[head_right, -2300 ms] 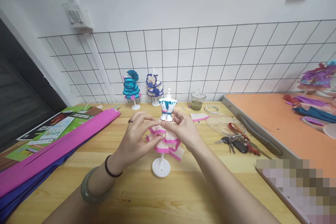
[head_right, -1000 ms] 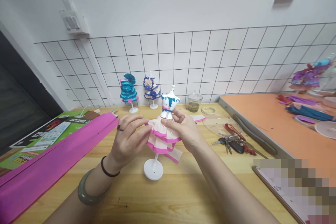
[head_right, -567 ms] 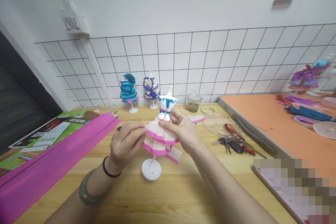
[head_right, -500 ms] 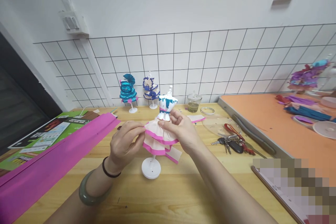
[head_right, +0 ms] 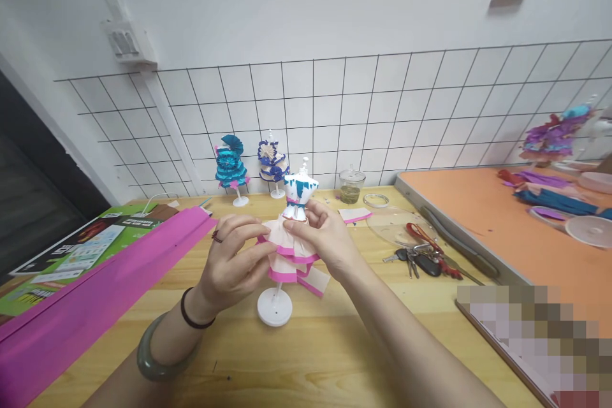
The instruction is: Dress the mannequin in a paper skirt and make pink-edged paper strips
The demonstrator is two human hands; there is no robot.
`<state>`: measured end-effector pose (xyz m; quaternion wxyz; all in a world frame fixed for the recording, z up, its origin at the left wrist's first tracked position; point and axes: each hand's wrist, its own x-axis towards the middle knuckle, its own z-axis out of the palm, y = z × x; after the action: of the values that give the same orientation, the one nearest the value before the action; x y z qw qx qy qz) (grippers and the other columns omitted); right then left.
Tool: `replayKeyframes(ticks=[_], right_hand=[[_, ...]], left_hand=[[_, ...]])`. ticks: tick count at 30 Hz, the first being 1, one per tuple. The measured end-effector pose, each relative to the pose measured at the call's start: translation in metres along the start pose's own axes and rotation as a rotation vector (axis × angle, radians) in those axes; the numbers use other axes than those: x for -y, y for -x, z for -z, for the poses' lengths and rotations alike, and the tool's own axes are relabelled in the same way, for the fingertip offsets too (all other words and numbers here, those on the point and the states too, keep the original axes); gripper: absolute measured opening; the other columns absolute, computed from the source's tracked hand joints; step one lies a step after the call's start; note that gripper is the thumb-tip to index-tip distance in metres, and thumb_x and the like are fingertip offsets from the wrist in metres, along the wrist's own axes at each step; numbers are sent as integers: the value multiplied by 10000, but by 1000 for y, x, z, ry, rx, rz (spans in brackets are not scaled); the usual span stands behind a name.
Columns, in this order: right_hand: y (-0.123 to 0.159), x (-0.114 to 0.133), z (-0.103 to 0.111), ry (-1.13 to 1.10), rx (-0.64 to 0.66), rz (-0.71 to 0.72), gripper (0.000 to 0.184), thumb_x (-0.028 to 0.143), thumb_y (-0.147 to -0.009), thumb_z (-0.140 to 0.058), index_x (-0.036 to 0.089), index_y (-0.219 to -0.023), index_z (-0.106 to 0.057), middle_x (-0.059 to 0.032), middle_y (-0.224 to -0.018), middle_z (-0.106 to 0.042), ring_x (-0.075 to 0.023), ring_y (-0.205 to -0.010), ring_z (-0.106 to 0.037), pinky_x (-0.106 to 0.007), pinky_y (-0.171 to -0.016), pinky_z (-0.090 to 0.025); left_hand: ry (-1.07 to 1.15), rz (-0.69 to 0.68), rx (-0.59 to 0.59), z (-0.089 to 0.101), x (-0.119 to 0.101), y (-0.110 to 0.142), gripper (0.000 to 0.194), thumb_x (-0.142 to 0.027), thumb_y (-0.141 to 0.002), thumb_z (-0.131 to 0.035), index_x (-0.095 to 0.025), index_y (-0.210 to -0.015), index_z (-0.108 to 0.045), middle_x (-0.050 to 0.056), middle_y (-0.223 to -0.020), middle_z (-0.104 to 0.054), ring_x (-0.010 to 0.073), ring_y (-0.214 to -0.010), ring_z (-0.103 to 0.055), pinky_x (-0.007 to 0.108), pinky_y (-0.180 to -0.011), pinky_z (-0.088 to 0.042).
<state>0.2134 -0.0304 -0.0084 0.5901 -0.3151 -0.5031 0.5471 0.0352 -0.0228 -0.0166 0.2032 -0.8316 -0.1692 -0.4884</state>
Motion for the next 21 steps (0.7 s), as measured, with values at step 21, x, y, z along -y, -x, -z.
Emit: replayKeyframes(ticks=[21], right_hand=[[3,5,-7,49,4,24,385,242,-643,-741,217,-995,-584,-48,-959,-677,-204,-906,-623,-344,-797,-483]], left_hand=[[5,-30,12,1,1,0,191,-51,-706,-557,-198,-814,-615,56,-895,-636,227,-916,-542,397,-759,-402]])
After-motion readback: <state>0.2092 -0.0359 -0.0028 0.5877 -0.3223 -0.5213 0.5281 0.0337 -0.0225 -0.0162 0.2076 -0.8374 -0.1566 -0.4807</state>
